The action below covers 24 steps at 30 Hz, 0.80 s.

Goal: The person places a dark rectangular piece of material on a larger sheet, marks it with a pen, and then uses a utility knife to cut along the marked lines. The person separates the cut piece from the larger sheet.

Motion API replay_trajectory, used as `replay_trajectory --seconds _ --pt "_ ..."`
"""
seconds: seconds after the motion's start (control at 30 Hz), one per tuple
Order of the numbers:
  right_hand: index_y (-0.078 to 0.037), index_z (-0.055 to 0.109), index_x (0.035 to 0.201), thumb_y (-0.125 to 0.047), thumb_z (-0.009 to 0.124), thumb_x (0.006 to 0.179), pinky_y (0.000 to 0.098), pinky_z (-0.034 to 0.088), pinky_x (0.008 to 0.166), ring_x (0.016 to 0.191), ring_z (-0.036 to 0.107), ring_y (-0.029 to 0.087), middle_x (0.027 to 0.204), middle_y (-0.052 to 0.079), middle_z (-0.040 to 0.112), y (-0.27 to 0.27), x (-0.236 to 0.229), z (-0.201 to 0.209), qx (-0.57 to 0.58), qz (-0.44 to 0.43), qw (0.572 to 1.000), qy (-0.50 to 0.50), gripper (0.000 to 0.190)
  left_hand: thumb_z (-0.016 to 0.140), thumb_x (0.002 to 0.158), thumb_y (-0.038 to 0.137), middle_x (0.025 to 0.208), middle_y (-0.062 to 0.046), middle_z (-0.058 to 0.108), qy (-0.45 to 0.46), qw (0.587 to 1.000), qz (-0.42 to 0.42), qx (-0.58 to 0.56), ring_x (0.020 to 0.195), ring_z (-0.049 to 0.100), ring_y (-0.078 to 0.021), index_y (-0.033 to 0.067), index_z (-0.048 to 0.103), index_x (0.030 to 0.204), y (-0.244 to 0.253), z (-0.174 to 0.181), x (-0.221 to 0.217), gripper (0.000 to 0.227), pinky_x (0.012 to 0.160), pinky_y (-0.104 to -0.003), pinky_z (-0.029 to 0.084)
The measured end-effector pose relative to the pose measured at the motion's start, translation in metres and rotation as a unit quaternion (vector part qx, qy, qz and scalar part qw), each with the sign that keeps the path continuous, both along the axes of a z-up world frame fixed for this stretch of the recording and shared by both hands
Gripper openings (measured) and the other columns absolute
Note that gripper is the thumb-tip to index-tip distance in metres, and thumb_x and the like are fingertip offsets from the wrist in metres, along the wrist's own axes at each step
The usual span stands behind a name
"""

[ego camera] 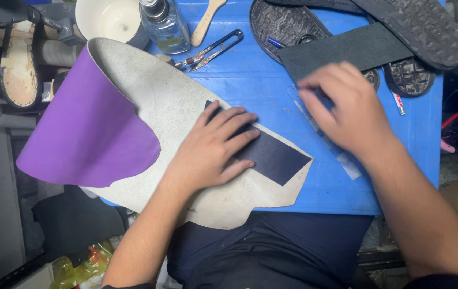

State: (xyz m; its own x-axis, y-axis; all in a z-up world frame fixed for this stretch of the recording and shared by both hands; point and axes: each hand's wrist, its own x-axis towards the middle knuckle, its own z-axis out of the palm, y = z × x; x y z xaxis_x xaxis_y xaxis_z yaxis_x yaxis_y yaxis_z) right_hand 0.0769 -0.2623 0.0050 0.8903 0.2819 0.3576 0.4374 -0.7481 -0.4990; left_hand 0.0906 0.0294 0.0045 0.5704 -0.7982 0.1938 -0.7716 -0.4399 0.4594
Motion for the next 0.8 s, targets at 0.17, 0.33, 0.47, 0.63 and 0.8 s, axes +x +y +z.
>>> replay_trajectory --seconds 0.17,0.33,0.47,0.63,0.8 --pt "-0.002 0.074 0.101 -0.02 0.08 0.091 0.0444 0.052 0.091 0.103 0.062 0.033 0.105 0.014 0.07 0.021 0.093 -0.026 -0.157 -0.052 0.984 -0.07 0.022 0.072 0.09 0.03 0.144 -0.006 0.06 -0.005 0.999 -0.037 0.004 0.14 0.051 -0.0253 0.0128 0.068 0.132 -0.037 -0.009 -0.043 0.046 0.12 -0.052 0.036" --pt "-0.005 0.074 0.093 -0.021 0.078 0.078 0.0445 0.05 0.089 0.104 0.063 0.034 0.092 0.011 0.072 0.031 0.12 -0.042 -0.275 -0.09 0.953 -0.095 0.022 0.068 0.095 0.031 0.144 -0.005 0.059 0.013 1.0 -0.015 -0.006 0.141 0.05 -0.0254 0.0117 0.067 0.131 -0.05 -0.026 -0.056 0.041 0.121 -0.052 0.035" --pt "-0.001 0.072 0.086 -0.017 0.076 0.078 0.0452 0.049 0.091 0.103 0.062 0.034 0.092 0.011 0.072 0.036 0.12 -0.04 -0.226 -0.079 0.965 -0.105 0.018 0.067 0.096 0.032 0.146 -0.006 0.058 0.034 0.999 -0.01 -0.012 0.144 0.047 -0.0254 0.0121 0.067 0.134 -0.048 -0.03 -0.057 0.043 0.124 -0.054 0.031" --pt "0.002 0.071 0.099 -0.006 0.075 0.091 0.0419 0.051 0.086 0.096 0.065 0.029 0.094 0.012 0.07 0.039 0.116 -0.018 0.018 -0.067 0.992 -0.105 0.011 0.069 0.092 0.037 0.146 -0.008 0.054 0.016 0.996 0.093 0.0 0.144 0.044 -0.0311 0.015 0.068 0.129 -0.044 -0.027 -0.061 0.043 0.122 -0.064 0.022" --pt "0.005 0.061 0.114 -0.001 0.06 0.115 0.0292 0.051 0.083 0.092 0.064 0.016 0.103 0.012 0.068 0.028 0.089 0.009 0.32 0.004 0.943 -0.087 0.005 0.073 0.088 0.038 0.144 -0.014 0.052 0.019 0.987 0.156 -0.031 0.141 0.045 -0.0376 0.015 0.068 0.126 -0.043 -0.022 -0.059 0.044 0.118 -0.066 0.024"
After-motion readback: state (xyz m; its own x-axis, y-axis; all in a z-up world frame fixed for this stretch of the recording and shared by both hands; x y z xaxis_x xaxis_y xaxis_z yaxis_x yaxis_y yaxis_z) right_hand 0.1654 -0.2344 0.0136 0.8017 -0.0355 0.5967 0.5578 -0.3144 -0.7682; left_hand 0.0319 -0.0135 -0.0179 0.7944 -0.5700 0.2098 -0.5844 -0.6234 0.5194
